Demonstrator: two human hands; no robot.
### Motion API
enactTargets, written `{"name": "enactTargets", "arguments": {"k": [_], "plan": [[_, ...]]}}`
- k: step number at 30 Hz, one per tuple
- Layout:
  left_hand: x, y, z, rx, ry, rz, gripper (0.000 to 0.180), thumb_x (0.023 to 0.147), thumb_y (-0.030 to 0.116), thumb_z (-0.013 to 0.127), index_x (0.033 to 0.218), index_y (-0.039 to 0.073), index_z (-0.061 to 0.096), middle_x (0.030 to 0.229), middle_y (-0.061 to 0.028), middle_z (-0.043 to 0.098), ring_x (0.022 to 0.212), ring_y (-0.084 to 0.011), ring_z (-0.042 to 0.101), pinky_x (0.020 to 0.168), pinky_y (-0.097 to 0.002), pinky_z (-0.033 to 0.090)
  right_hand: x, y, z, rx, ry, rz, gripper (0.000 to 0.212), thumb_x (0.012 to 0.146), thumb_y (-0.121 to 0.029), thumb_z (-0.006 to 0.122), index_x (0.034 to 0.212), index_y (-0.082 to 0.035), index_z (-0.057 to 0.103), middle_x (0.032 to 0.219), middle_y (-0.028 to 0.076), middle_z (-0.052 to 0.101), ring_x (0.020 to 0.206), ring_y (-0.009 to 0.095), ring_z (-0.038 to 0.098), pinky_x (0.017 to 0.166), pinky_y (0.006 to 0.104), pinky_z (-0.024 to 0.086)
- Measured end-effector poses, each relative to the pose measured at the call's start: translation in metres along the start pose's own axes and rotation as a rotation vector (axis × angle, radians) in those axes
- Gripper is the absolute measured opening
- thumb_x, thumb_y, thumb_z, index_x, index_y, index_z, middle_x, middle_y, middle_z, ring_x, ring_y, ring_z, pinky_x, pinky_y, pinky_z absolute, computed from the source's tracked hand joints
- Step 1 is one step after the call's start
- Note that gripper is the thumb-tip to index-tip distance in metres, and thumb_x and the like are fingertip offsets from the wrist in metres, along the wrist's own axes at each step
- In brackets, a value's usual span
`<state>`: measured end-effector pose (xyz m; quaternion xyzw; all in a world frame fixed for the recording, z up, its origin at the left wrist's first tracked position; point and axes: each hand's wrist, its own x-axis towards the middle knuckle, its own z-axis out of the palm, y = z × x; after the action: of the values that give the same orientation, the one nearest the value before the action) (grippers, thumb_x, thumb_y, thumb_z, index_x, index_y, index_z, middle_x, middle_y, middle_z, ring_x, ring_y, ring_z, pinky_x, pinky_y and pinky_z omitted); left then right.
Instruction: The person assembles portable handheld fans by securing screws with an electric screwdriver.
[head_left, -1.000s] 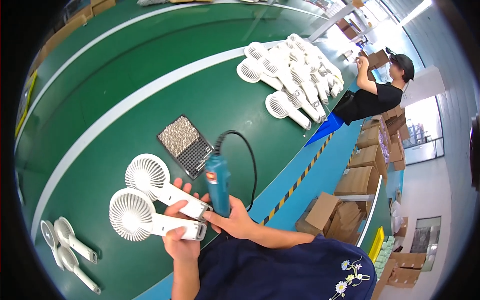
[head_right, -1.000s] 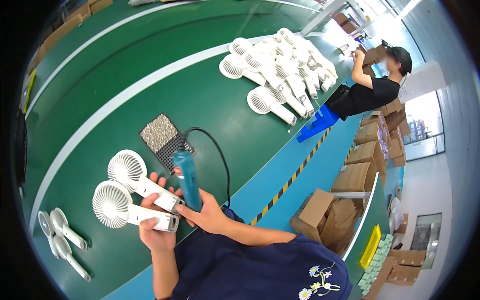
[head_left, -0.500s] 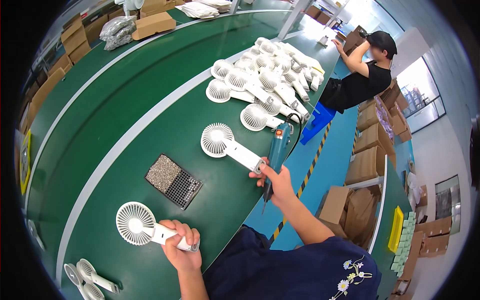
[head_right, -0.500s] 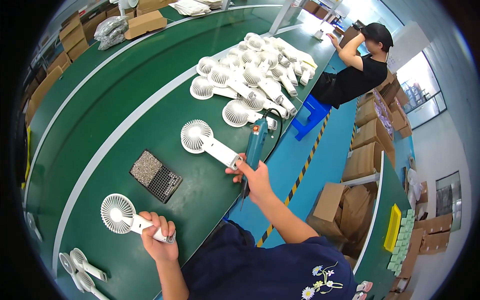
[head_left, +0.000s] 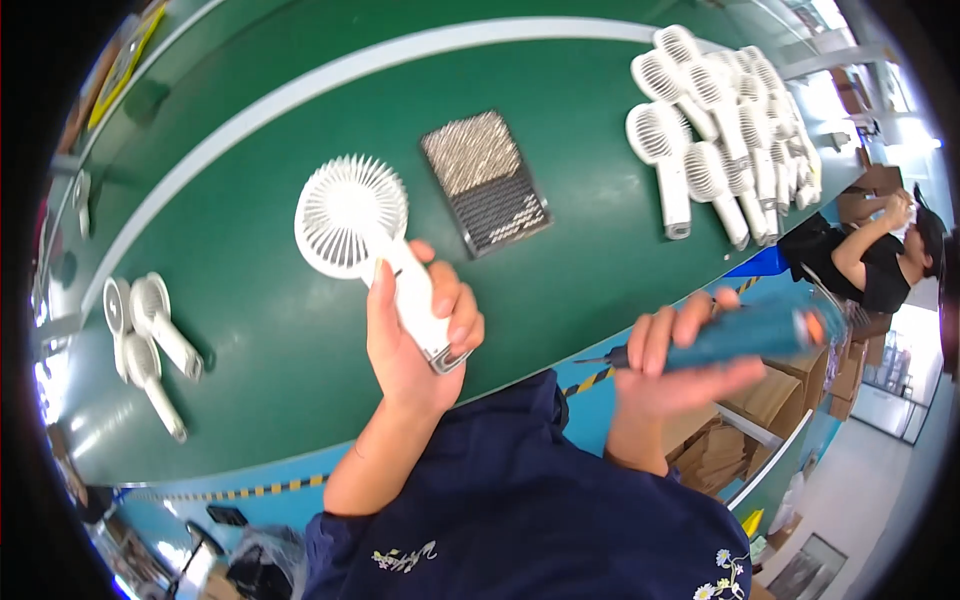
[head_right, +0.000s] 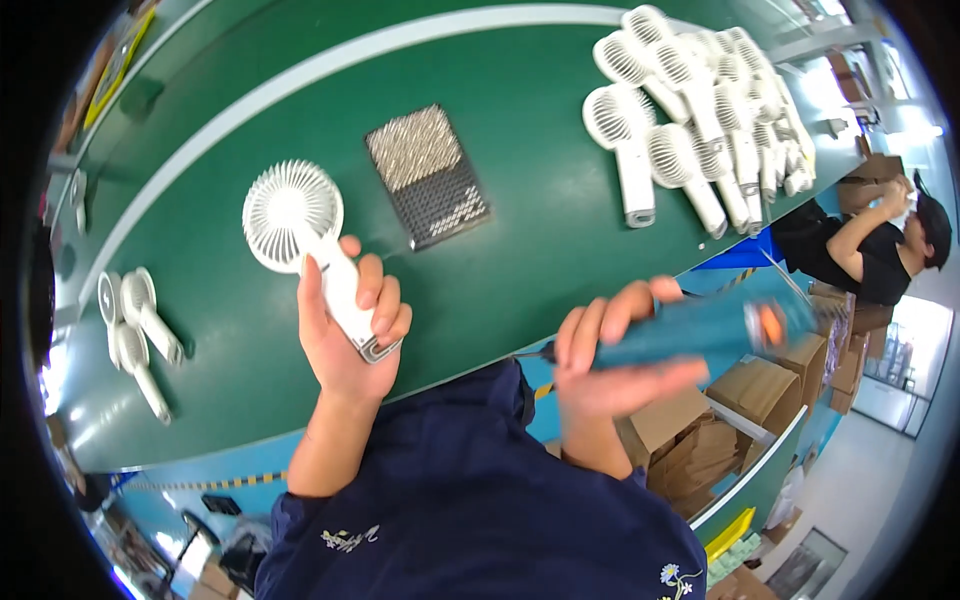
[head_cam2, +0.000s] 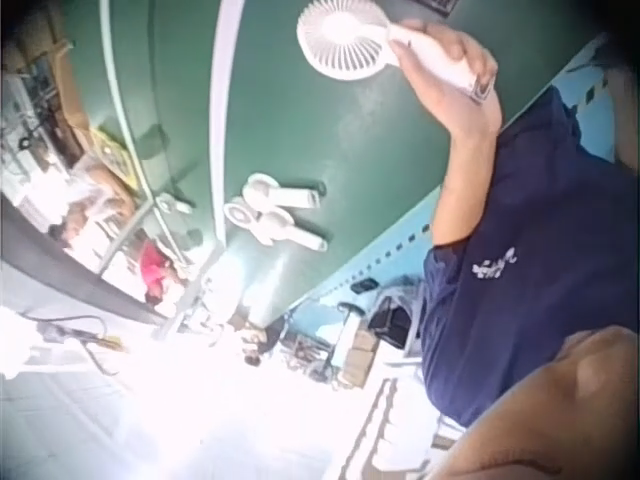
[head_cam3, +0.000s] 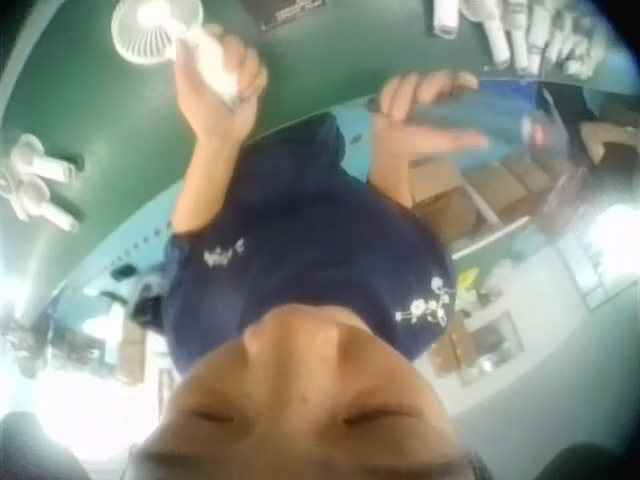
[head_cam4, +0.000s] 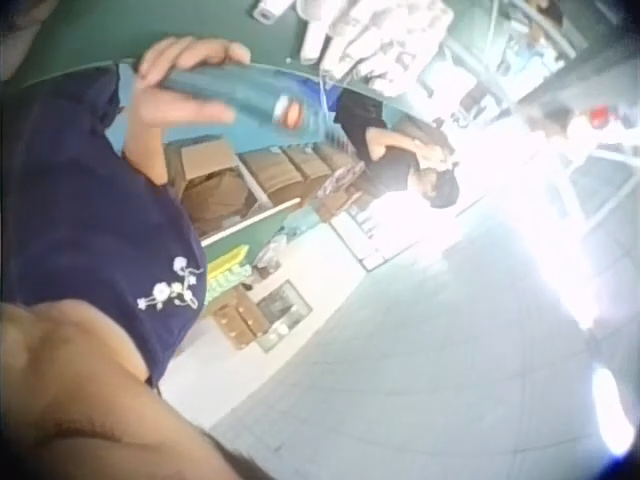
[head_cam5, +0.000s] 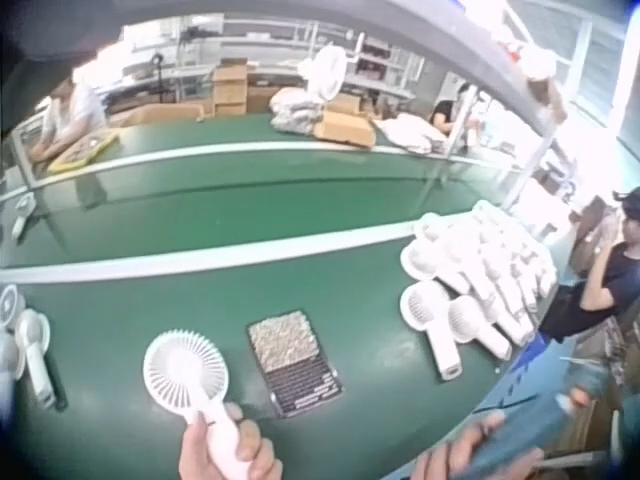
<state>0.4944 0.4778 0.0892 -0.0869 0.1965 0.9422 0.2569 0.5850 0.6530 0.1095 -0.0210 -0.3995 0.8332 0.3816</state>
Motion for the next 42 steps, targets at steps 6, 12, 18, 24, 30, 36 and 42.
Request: {"name": "enactTargets", "arguments": {"k": [6, 12, 18, 24, 30, 36, 42], "plan": [[-0.027, 0.008, 0.003, 0.202, 0.205, -0.008, 0.034, 0.099, 0.037, 0.037, 0.108, 0.005, 0.044, 0.065, -0.0048, 0.045, 0.041, -0.0126, 0.039, 0.038, -0.0259, 0.031, -0.027, 0.021, 0.096, 0.203, -0.375, 0.013, 0.048, 0.091, -0.048, 0.050, 0.121, -0.011, 0.041, 0.068, 0.003, 0.048, 0.036, 0.014, 0.040, 0.037, 0.0333, 0.040], [-0.039, 0.014, -0.002, 0.113, 0.196, -0.052, 0.035, 0.098, 0.037, 0.038, 0.107, 0.003, 0.043, 0.064, -0.0037, 0.045, 0.041, -0.0120, 0.038, 0.037, -0.0265, 0.031, -0.028, 0.033, 0.104, 0.157, -0.481, 0.048, 0.048, 0.093, -0.046, 0.048, 0.123, -0.010, 0.039, 0.074, 0.004, 0.049, 0.039, 0.015, 0.043, 0.035, 0.0289, 0.038], [-0.040, 0.016, -0.002, 0.101, 0.179, -0.070, 0.035, 0.098, 0.036, 0.036, 0.106, 0.003, 0.043, 0.063, -0.0034, 0.045, 0.040, -0.0117, 0.037, 0.037, -0.0271, 0.031, -0.023, 0.035, 0.100, 0.191, -0.530, 0.055, 0.050, 0.093, -0.047, 0.047, 0.125, -0.010, 0.038, 0.076, 0.006, 0.049, 0.039, 0.015, 0.043, 0.035, 0.0288, 0.037], [-0.038, 0.016, -0.001, 0.118, 0.157, -0.075, 0.034, 0.099, 0.036, 0.035, 0.106, 0.004, 0.044, 0.063, -0.0032, 0.045, 0.040, -0.0115, 0.036, 0.037, -0.0272, 0.031, -0.024, 0.034, 0.102, 0.186, -0.489, 0.057, 0.049, 0.093, -0.047, 0.047, 0.124, -0.010, 0.038, 0.076, 0.006, 0.049, 0.039, 0.016, 0.043, 0.035, 0.0287, 0.037], [-0.037, 0.015, -0.003, 0.122, 0.160, -0.092, 0.034, 0.099, 0.036, 0.034, 0.105, 0.004, 0.044, 0.063, -0.0034, 0.046, 0.040, -0.0119, 0.036, 0.037, -0.0272, 0.031, -0.025, 0.034, 0.103, 0.187, -0.447, 0.055, 0.049, 0.093, -0.047, 0.047, 0.124, -0.010, 0.038, 0.076, 0.005, 0.049, 0.039, 0.016, 0.042, 0.034, 0.0287, 0.037], [-0.036, 0.016, -0.006, 0.077, 0.086, -0.090, 0.036, 0.098, 0.038, 0.031, 0.104, 0.006, 0.045, 0.065, -0.0056, 0.047, 0.045, -0.0153, 0.043, 0.035, -0.0255, 0.030, -0.018, 0.024, 0.096, 0.084, -0.424, 0.024, 0.050, 0.092, -0.046, 0.048, 0.125, -0.010, 0.038, 0.075, 0.004, 0.049, 0.039, 0.014, 0.041, 0.034, 0.0283, 0.037], [-0.037, 0.020, -0.007, 0.061, 0.110, -0.107, 0.037, 0.096, 0.042, 0.032, 0.103, 0.008, 0.045, 0.070, -0.0079, 0.051, 0.056, -0.0186, 0.052, 0.035, -0.0229, 0.029, -0.017, 0.030, 0.097, 0.091, -0.460, 0.082, 0.053, 0.092, -0.049, 0.047, 0.128, -0.011, 0.036, 0.077, 0.006, 0.050, 0.039, 0.015, 0.042, 0.035, 0.0290, 0.038]]}}
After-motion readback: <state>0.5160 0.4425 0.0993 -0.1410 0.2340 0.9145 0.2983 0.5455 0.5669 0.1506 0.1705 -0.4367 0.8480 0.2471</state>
